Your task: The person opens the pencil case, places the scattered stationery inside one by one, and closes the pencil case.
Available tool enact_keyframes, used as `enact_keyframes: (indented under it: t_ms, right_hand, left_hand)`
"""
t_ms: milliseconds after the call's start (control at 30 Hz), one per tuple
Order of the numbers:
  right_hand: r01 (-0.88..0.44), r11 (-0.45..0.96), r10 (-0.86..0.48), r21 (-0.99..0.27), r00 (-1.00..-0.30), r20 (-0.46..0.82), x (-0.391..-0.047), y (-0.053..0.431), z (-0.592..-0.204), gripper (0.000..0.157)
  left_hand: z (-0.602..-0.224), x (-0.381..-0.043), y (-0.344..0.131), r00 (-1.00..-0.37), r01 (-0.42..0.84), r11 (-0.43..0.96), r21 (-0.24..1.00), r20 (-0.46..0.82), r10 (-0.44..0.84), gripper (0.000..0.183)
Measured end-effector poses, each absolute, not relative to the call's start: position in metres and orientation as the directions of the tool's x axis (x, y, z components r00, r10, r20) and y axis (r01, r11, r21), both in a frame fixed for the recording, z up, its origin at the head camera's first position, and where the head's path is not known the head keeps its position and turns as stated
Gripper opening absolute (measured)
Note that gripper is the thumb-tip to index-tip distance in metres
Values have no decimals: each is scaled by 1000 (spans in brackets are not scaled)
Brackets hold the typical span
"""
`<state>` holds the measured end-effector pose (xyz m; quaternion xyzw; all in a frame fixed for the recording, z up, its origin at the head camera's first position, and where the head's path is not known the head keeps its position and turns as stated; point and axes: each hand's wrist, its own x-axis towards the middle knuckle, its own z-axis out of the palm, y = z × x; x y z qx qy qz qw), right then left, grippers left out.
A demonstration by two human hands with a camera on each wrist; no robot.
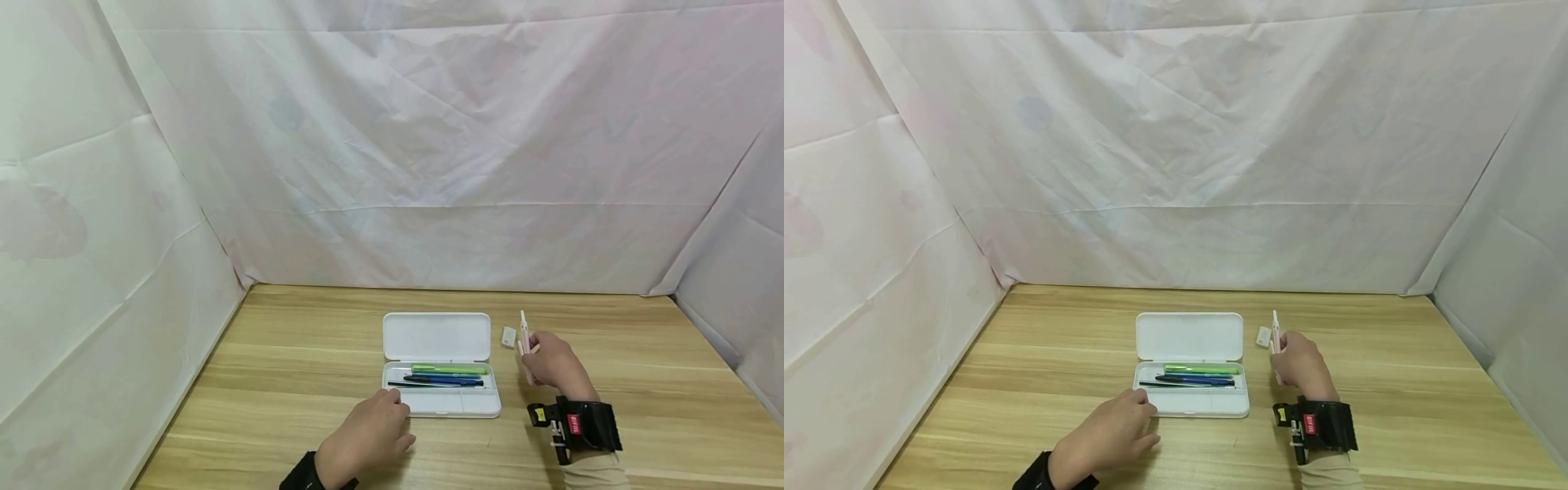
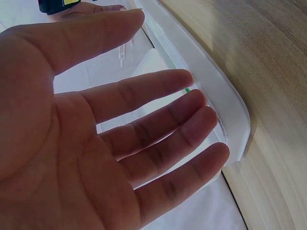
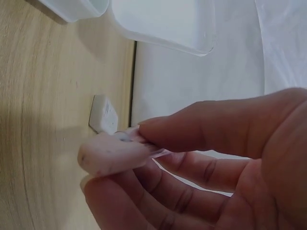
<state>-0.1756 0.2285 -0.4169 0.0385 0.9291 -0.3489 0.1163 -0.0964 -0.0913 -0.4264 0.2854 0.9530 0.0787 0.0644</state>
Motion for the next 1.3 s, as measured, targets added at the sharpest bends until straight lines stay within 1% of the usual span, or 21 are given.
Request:
enact_keyframes:
  t_ms: [667,1000,1300]
  right_hand:
    - [142,778,3,-612,-975,-223,-174,221,-410,16]
    - [123,783,9,-609,-982,-187,-175,216,-408,20]
    - [91,780,3,-619,-990,-142,-176,214,-409,25]
  left_hand:
    - [-427,-96,-92,-829,536,824,185,-69,555,27]
    - [-428,-95,-92,-831,535,824,186,-61,554,27]
    - [-427,-96,-92,-831,525,828,198,-91,549,29]
